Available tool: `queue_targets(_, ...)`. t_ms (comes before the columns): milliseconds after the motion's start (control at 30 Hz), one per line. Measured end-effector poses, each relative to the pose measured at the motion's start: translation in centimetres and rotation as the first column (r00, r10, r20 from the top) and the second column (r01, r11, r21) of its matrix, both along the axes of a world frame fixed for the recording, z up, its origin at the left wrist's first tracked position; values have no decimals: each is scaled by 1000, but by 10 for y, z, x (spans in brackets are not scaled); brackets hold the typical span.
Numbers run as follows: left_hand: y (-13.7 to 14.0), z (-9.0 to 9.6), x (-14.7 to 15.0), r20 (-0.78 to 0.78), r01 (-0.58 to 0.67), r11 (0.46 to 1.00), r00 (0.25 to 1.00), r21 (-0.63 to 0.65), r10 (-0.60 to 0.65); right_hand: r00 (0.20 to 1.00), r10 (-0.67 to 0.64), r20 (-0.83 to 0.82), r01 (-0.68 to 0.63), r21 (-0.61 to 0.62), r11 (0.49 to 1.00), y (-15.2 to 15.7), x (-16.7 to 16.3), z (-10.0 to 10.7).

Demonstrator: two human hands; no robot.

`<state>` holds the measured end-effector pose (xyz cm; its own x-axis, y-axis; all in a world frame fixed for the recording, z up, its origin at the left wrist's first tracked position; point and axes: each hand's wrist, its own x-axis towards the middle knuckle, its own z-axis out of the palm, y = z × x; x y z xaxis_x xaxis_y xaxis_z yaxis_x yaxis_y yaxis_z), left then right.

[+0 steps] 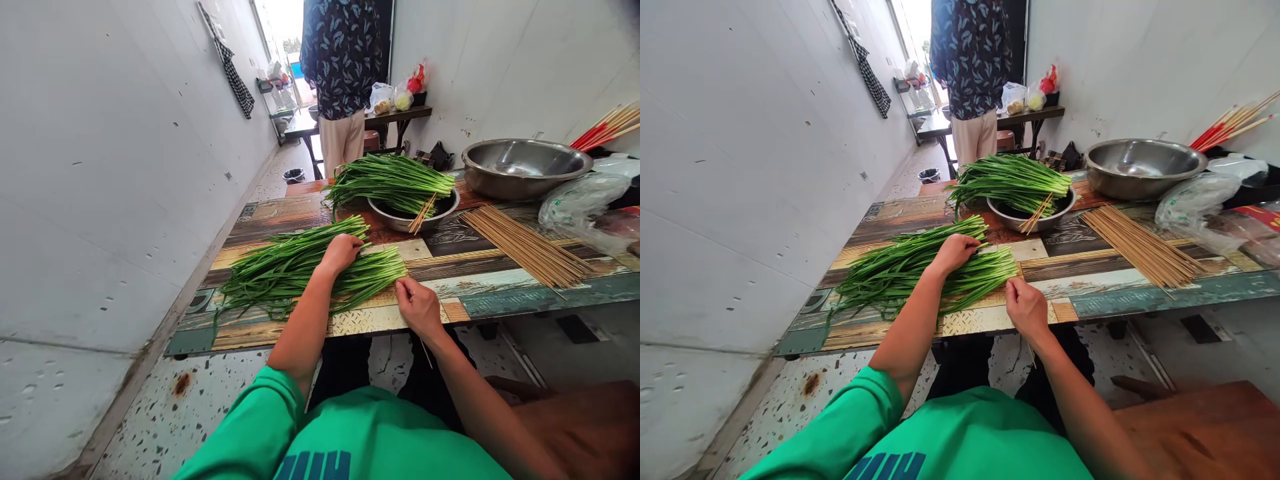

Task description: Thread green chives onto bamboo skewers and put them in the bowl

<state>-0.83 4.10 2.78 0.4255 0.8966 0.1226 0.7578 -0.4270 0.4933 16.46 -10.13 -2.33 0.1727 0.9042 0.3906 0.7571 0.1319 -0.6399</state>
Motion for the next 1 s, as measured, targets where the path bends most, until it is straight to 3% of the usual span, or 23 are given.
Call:
queue_targets(133,-3,-4,22,214,8,1000,977,12,-10,1000,1,3,-1,-3,1000,1,0,-1)
queue_targets(233,-6,-4,33,270,-28,999,963,18,22,1000,7,13,-7,1,1000,2,0,-1)
queue_targets(367,-9,0,32,303,-75,997,950,7,70,1000,-4,29,4,-6,1000,2,1,-2)
queue_targets(1000,-7,1,25,268,-32,999,963,-7,32,1000,12,5,-12,-39,999,0,1,6)
